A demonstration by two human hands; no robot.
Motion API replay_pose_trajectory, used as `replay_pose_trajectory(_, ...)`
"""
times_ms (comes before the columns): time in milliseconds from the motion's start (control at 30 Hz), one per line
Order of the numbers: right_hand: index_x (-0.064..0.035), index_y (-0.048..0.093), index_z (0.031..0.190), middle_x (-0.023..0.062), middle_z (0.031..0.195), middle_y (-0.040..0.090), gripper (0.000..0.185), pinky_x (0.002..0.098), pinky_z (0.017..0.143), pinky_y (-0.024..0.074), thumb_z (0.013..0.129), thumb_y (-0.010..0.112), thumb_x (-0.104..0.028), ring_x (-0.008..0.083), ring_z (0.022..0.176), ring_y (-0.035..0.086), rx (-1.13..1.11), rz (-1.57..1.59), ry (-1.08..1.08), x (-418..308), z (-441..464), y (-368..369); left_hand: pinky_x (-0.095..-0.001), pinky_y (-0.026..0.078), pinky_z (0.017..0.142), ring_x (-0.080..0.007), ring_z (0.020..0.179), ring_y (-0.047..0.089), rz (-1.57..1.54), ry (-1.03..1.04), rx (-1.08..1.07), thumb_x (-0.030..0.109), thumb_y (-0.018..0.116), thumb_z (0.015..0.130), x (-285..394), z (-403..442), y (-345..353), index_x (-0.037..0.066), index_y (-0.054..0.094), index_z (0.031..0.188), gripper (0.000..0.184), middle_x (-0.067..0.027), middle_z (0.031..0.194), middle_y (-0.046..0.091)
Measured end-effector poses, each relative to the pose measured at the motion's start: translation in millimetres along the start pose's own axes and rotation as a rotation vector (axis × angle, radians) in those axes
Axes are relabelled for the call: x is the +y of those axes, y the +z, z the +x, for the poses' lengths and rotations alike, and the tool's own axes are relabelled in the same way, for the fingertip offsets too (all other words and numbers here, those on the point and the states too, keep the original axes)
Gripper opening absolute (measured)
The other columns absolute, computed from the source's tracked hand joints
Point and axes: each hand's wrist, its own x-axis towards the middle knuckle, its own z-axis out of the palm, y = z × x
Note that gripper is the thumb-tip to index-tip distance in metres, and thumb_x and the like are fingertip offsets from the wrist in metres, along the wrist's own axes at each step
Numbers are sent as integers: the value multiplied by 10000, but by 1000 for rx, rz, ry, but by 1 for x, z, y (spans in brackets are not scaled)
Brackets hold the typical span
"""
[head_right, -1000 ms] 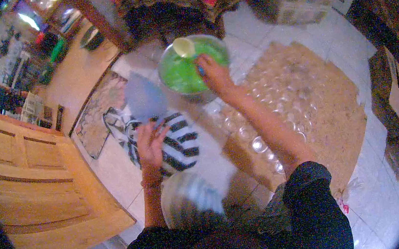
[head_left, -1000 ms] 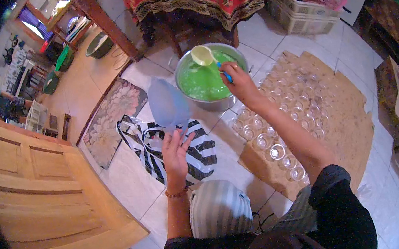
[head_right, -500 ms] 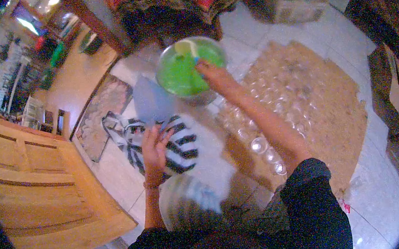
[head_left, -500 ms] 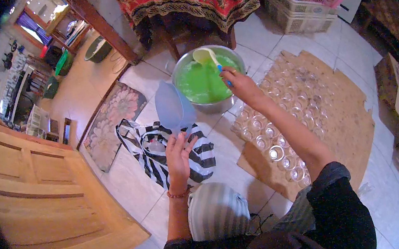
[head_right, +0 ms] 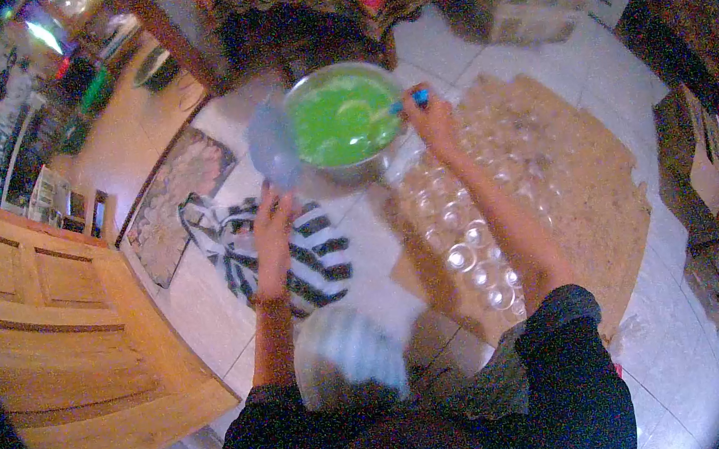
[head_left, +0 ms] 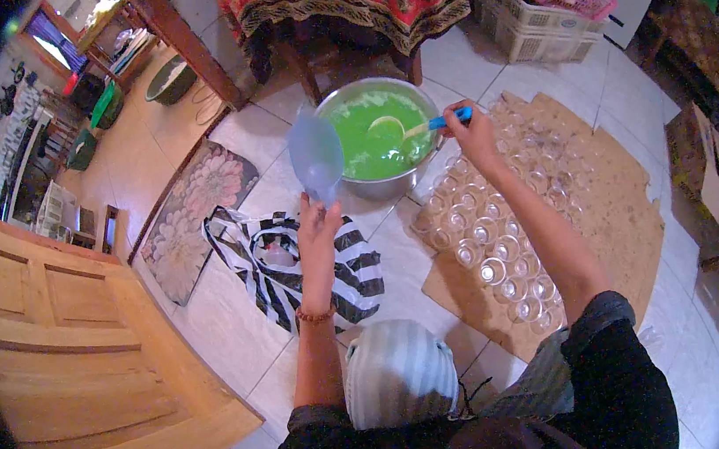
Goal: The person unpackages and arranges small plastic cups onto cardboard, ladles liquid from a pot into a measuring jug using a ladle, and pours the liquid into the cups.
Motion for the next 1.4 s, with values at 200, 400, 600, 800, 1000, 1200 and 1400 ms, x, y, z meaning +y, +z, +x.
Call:
replay_pose_trajectory(200, 52, 523, 957, 153, 800, 617, 249, 314, 633, 562, 885, 561, -183, 224, 682, 657, -82, 257, 58, -27, 20, -30, -301, 408, 885, -280, 1161, 457, 477, 300, 42, 271, 655, 822, -1, 30, -5, -28, 588, 1002, 355, -273, 1413, 257)
replay_pose_trajectory(400, 29, 545, 868, 147, 761, 642, 242, 335, 581, 559, 869, 582, -210, 231, 635, 661, -55, 326, -25, -85, 44, -56, -355, 371, 943, -377, 1212, 404, 568, 298, 115, 360, 679, 781, -10, 64, -3, -10, 624, 940, 406, -344, 1338, 319)
replay_pose_trajectory(600, 44, 549, 934, 139, 765, 645, 271, 318, 615, 555, 868, 591, -216, 213, 663, 664, -73, 222, -124, -134, 62, -64, -379, 346, 985, -406, 1238, 369, 613, 294, 66, 366, 685, 767, -29, 97, 10, -8, 640, 927, 409, -358, 1300, 351)
replay_pose_trajectory(800, -30, 611, 823, 94, 685, 654, 241, 340, 620, 509, 823, 641, -269, 221, 635, 641, 25, -42, -382, -157, 41, -30, -358, 392, 915, -342, 1113, 457, 442, 306, 12, 324, 681, 780, -36, 106, 34, -27, 639, 924, 381, -272, 1122, 498)
replay_pose_trajectory(1000, -58, 546, 988, 137, 968, 612, 227, 404, 645, 515, 814, 612, -187, 312, 794, 627, -203, -269, -943, -169, -24, -13, -281, 443, 691, -173, 778, 556, 325, 241, 58, 288, 666, 806, -36, 107, 45, -10, 640, 937, 326, -76, 843, 625)
replay_pose_trajectory(1200, -54, 559, 987, 122, 1071, 584, 207, 359, 710, 528, 796, 638, -54, 296, 876, 618, -204, -430, -884, -154, -38, -30, -244, 402, 672, -121, 773, 511, 40, 0, -29, 283, 655, 818, -37, 105, 39, -35, 626, 928, 337, -52, 841, 604)
replay_pose_trajectory(1400, -54, 545, 988, 101, 1072, 583, 177, 378, 687, 524, 824, 600, -93, 315, 823, 617, -287, -601, -880, -84, -18, -37, -245, 388, 639, -105, 744, 485, 37, 59, 46, 277, 649, 827, -37, 98, 31, -37, 615, 954, 341, -41, 834, 590)
